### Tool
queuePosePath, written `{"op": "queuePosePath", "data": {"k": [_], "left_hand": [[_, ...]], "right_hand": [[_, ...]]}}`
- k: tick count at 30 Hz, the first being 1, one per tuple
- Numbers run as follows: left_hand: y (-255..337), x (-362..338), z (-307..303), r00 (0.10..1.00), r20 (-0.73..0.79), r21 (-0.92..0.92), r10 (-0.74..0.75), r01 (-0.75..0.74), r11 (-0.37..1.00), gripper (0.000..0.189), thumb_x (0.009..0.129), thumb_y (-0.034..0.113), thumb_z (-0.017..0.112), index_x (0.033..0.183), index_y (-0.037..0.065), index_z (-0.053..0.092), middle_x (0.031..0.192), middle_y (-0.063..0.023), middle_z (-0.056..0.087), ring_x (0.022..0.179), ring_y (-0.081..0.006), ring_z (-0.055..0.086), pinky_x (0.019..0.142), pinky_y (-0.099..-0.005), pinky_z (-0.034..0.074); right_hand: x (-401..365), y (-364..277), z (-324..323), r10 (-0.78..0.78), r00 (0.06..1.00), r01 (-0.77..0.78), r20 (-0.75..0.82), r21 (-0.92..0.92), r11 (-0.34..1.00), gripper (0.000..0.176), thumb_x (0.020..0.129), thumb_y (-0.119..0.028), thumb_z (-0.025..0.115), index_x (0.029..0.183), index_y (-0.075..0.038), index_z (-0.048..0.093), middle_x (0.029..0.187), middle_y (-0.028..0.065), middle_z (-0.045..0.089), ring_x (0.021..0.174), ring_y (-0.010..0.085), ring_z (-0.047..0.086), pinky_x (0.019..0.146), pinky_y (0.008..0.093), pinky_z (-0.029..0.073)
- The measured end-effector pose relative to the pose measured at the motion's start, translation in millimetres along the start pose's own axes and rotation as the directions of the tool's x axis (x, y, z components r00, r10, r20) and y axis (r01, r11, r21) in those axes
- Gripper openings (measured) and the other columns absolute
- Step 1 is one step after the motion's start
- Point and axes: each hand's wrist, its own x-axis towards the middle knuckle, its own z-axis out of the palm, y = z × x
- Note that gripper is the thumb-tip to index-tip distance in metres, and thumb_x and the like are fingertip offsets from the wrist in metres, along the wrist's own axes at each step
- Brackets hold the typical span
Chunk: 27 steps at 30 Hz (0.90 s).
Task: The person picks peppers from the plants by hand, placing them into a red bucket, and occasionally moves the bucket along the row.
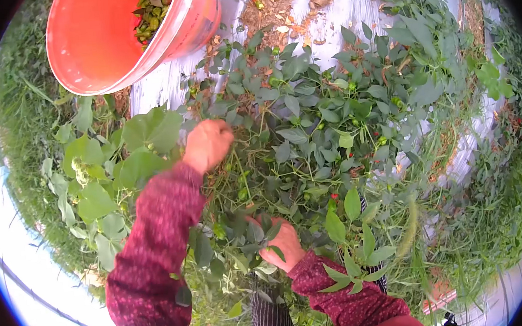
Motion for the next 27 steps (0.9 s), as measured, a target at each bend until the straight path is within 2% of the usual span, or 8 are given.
{"op": "queuePosePath", "data": {"k": [5, 7, 14, 16, 17, 19, 22, 27], "left_hand": [[-48.7, 44.3, 38.8, 0.979, 0.063, 0.290, -0.196, 0.170, 0.942, 0.035, 0.081, 0.029, 0.057, 0.093, -0.003, 0.065, 0.093, -0.0250, 0.064, 0.092, -0.0348, 0.062, 0.083, -0.0403, 0.047], [-50.1, 52.9, 42.5, 0.926, 0.031, 0.043, -0.375, 0.374, 0.927, 0.043, 0.081, 0.034, 0.059, 0.092, -0.007, 0.064, 0.096, -0.0273, 0.063, 0.095, -0.0367, 0.061, 0.082, -0.0411, 0.047], [-65.8, 79.3, 66.6, 0.787, -0.064, -0.112, -0.613, 0.605, 0.788, 0.039, 0.079, 0.034, 0.062, 0.094, -0.002, 0.065, 0.100, -0.0246, 0.063, 0.090, -0.0374, 0.063, 0.078, -0.0400, 0.050], [-57.3, 68.1, 72.0, 0.913, -0.281, 0.307, -0.297, 0.379, 0.873, 0.026, 0.079, 0.024, 0.062, 0.094, 0.003, 0.066, 0.101, -0.0189, 0.063, 0.081, -0.0313, 0.066, 0.070, -0.0387, 0.052], [-52.2, 60.6, 71.7, 0.910, -0.286, 0.311, -0.300, 0.384, 0.870, 0.026, 0.079, 0.024, 0.062, 0.094, 0.003, 0.066, 0.101, -0.0189, 0.063, 0.081, -0.0313, 0.066, 0.070, -0.0387, 0.052], [-43.2, 49.2, 69.9, 0.986, -0.167, 0.633, 0.015, 0.095, 0.769, 0.014, 0.082, 0.012, 0.053, 0.091, 0.008, 0.063, 0.079, -0.0122, 0.065, 0.071, -0.0262, 0.066, 0.060, -0.0390, 0.052], [-43.9, 51.6, 72.4, 0.965, -0.094, 0.673, 0.246, -0.120, 0.729, 0.013, 0.080, 0.010, 0.054, 0.090, 0.008, 0.063, 0.079, -0.0104, 0.064, 0.071, -0.0251, 0.066, 0.058, -0.0393, 0.051], [-43.5, 58.7, 74.5, 0.962, 0.097, 0.768, 0.255, -0.235, 0.595, 0.018, 0.081, 0.012, 0.054, 0.096, 0.008, 0.064, 0.087, -0.0076, 0.065, 0.073, -0.0254, 0.066, 0.057, -0.0388, 0.051]], "right_hand": [[4.0, 1.2, 4.5, 0.017, 1.000, -0.017, -0.008, -0.031, 0.999, 0.072, 0.061, -0.003, 0.060, 0.131, -0.016, 0.046, 0.109, 0.0109, 0.060, 0.083, 0.0309, 0.060, 0.075, 0.0405, 0.045], [5.8, -3.9, -1.7, 0.072, 0.996, -0.071, 0.049, -0.029, 0.997, 0.070, 0.063, -0.003, 0.059, 0.130, -0.016, 0.046, 0.111, 0.0111, 0.059, 0.085, 0.0309, 0.061, 0.076, 0.0405, 0.046], [11.1, -5.6, -2.3, 0.069, 0.997, -0.067, 0.028, -0.079, 0.995, 0.066, 0.067, -0.006, 0.059, 0.130, -0.016, 0.046, 0.115, 0.0095, 0.058, 0.088, 0.0295, 0.062, 0.078, 0.0392, 0.047], [11.3, -5.3, -2.7, 0.080, 0.996, -0.079, 0.040, -0.043, 0.996, 0.065, 0.067, -0.007, 0.059, 0.130, -0.017, 0.046, 0.118, 0.0093, 0.057, 0.091, 0.0284, 0.061, 0.079, 0.0396, 0.047], [12.0, -5.7, -2.4, 0.074, 0.996, -0.073, 0.041, -0.038, 0.997, 0.065, 0.067, -0.007, 0.059, 0.130, -0.017, 0.046, 0.118, 0.0093, 0.057, 0.091, 0.0284, 0.061, 0.079, 0.0396, 0.047], [13.2, -6.3, -3.8, 0.059, 0.998, -0.056, 0.033, -0.073, 0.996, 0.064, 0.067, -0.007, 0.059, 0.130, -0.017, 0.046, 0.120, 0.0095, 0.056, 0.094, 0.0276, 0.061, 0.079, 0.0397, 0.047], [12.7, -6.8, -4.9, 0.065, 0.997, -0.062, 0.048, -0.067, 0.996, 0.065, 0.067, -0.008, 0.060, 0.130, -0.016, 0.046, 0.121, 0.0096, 0.056, 0.094, 0.0276, 0.061, 0.079, 0.0395, 0.047], [13.3, -6.9, -6.3, 0.050, 0.998, -0.047, 0.046, -0.062, 0.997, 0.066, 0.066, -0.009, 0.061, 0.130, -0.016, 0.045, 0.121, 0.0100, 0.056, 0.094, 0.0289, 0.061, 0.080, 0.0389, 0.048]]}}
